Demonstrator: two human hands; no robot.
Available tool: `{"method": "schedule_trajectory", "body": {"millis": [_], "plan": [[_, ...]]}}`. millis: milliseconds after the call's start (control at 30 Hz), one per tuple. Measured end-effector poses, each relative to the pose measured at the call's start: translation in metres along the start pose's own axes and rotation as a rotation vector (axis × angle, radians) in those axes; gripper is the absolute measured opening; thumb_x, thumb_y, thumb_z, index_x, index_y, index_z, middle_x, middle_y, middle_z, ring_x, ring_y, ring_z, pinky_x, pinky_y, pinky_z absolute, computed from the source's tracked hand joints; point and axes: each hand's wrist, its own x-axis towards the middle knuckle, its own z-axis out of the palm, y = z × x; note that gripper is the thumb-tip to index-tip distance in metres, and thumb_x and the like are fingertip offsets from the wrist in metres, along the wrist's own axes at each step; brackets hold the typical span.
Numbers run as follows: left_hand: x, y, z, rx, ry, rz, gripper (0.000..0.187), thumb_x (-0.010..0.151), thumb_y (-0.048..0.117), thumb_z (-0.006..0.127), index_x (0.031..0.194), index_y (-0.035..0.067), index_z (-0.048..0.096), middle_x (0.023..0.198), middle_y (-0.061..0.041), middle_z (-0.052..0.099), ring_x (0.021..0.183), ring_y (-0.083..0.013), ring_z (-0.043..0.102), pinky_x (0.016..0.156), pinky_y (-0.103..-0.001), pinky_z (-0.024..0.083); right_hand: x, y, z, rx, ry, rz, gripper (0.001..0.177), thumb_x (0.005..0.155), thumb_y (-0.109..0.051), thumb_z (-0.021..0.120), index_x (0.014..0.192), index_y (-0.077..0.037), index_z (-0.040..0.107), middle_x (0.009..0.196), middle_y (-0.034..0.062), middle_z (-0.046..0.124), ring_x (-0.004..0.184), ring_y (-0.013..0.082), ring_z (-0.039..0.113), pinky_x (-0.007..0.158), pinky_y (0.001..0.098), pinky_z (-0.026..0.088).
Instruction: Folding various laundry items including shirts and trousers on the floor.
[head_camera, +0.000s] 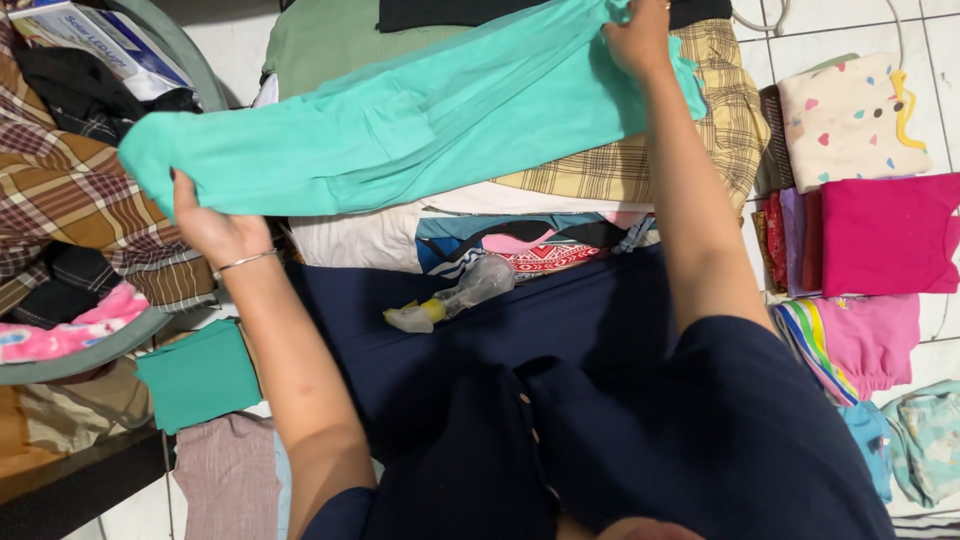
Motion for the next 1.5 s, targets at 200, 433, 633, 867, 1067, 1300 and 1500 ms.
{"method": "schedule_trajectory", "body": {"millis": [200,433,633,867,1067,1300,1500], "plan": [[-0.019,-0.115,0.097,1.26,0.411,0.425,0.034,0.105,0.027,0.055,0.127,0.003,0.065,0.107,-0.016,0.077,0.084,-0.0268,0.072,0.077,-0.039,0.061,-0.046,-0.104,-0.02,1.149,-0.247,0.399,0.043,0.102,-0.031,0.067,0.134,-0.006,0.053,0.12,0.013,0.067,0.103,0.0238,0.075,0.089,0.0371,0.065],[-0.075,-0.298,0.144,2.213,-0.666,0.409,0.068,0.088,0.02,0.064,0.152,0.008,0.042,0.159,-0.029,0.036,0.15,-0.0426,0.031,0.123,-0.06,0.018,-0.065,-0.143,-0.005,1.855,-0.802,0.514,0.083,0.091,-0.069,0.052,0.148,-0.009,0.049,0.12,0.0163,0.068,0.111,0.0318,0.072,0.103,0.0511,0.061],[-0.095,-0.297,0.148,2.184,-0.784,0.221,0.076,0.093,0.034,0.066,0.159,0.02,0.03,0.163,-0.027,0.027,0.153,-0.0446,0.02,0.122,-0.064,0.009,-0.055,-0.039,0.044,1.952,-0.4,0.729,0.037,0.087,-0.032,0.062,0.107,-0.001,0.064,0.1,0.0155,0.071,0.087,0.0279,0.072,0.081,0.0403,0.062],[-0.089,-0.293,0.175,2.107,-0.799,0.288,0.071,0.099,0.048,0.058,0.159,0.021,0.033,0.163,-0.024,0.029,0.152,-0.045,0.021,0.122,-0.065,0.008,-0.03,-0.008,-0.007,1.976,-0.396,0.7,0.012,0.091,-0.001,0.063,0.079,0.0,0.062,0.071,0.0087,0.066,0.056,0.0225,0.066,0.05,0.0313,0.055],[-0.063,-0.279,0.154,2.215,-0.683,0.251,0.067,0.1,0.053,0.052,0.158,0.022,0.037,0.164,-0.022,0.026,0.153,-0.0449,0.018,0.12,-0.066,0.003,-0.016,0.009,-0.068,1.753,-0.322,0.729,0.021,0.083,-0.001,0.06,0.102,0.008,0.066,0.093,0.014,0.072,0.074,0.025,0.072,0.065,0.0309,0.06],[-0.06,-0.275,0.125,2.218,-0.664,0.247,0.064,0.101,0.053,0.05,0.157,0.022,0.044,0.166,-0.02,0.026,0.155,-0.0431,0.015,0.122,-0.065,0.001,-0.027,-0.01,-0.085,0.245,0.058,0.528,0.051,0.089,-0.02,0.06,0.14,-0.009,0.058,0.123,0.0102,0.068,0.107,0.0228,0.072,0.098,0.0391,0.056],[-0.066,-0.236,0.14,2.211,-0.435,0.232,0.058,0.098,0.04,0.06,0.152,0.022,0.047,0.166,-0.024,0.018,0.153,-0.0468,0.012,0.119,-0.066,0.008,-0.039,-0.02,-0.063,-0.265,0.084,0.122,0.053,0.105,-0.032,0.064,0.152,-0.009,0.052,0.157,0.0293,0.04,0.14,0.0448,0.043,0.115,0.052,0.04]]}}
